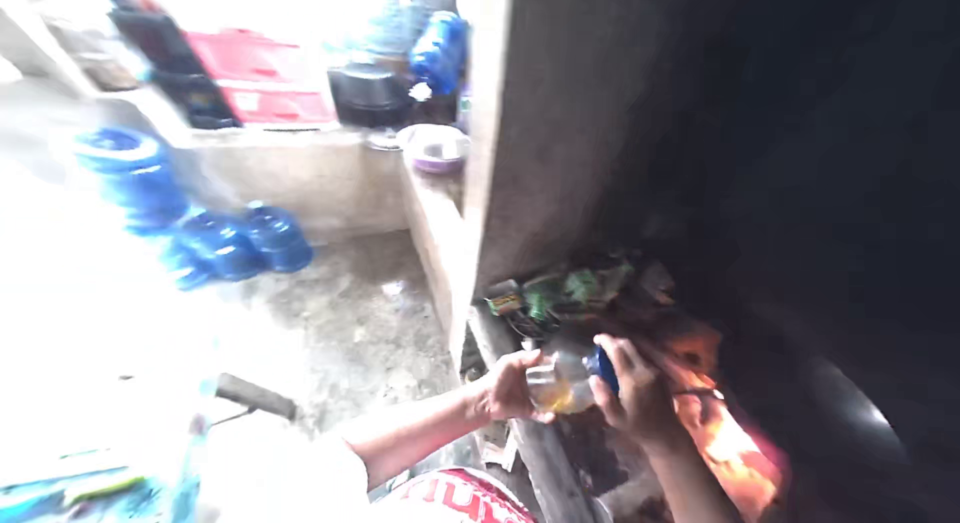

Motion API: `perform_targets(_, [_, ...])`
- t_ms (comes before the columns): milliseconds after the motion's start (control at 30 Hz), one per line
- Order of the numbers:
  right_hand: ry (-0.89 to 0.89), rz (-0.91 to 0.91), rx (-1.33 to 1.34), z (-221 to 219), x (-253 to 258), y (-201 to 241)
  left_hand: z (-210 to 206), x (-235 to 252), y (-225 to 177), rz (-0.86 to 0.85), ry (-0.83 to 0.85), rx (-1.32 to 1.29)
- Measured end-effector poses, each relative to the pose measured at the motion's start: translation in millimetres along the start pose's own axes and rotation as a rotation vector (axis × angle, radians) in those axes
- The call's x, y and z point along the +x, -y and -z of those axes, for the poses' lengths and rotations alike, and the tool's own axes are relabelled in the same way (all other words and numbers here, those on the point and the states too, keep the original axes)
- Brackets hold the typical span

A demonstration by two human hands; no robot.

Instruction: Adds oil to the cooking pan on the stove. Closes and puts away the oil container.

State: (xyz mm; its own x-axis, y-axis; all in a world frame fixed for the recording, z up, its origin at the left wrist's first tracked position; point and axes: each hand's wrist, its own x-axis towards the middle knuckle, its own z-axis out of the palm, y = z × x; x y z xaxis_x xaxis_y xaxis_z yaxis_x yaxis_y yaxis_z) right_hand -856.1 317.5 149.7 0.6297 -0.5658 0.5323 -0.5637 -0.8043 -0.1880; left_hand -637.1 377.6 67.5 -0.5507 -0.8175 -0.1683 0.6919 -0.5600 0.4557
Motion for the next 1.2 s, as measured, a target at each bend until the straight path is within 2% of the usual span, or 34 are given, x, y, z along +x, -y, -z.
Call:
perform_targets(100, [0.024, 0.255, 0.159, -73, 31, 38, 57, -75, -18, -0.036, 0.013, -0.055])
perform_targets(200, [0.050, 0.471, 0.330, -138, 78, 86, 106, -141, -32, -0.154, 0.019, -0.123])
perform_targets(267, [0.052, 0.533, 0.376, -176, 109, 124, 133, -179, -44, -0.285, -0.006, -0.147])
perform_targets(400, [0.091, 0.531, 0.392, -229, 164, 210, 171, -246, -76, -0.544, -0.185, -0.112])
perform_targets(467, [0.230, 0.507, 0.415, -241, 188, 248, 180, -276, -88, -0.644, -0.244, -0.136])
perform_targets(633, [0.784, 0.404, 0.329, -252, 256, 316, 198, -344, -110, -0.843, -0.450, -0.112])
perform_targets(767, [0.918, 0.546, 0.399, -291, 303, 344, 228, -369, -122, -0.978, -0.468, -0.107])
perform_targets(967, [1.009, 0.820, 0.533, -352, 373, 369, 261, -388, -152, -1.097, -0.449, -0.223])
perform_targets(1100, [0.980, 0.954, 0.630, -393, 429, 373, 296, -387, -197, -1.222, -0.389, -0.241])
perform_targets(1200, [1.026, 0.943, 0.666, -421, 483, 373, 310, -382, -249, -1.288, -0.502, -0.188])
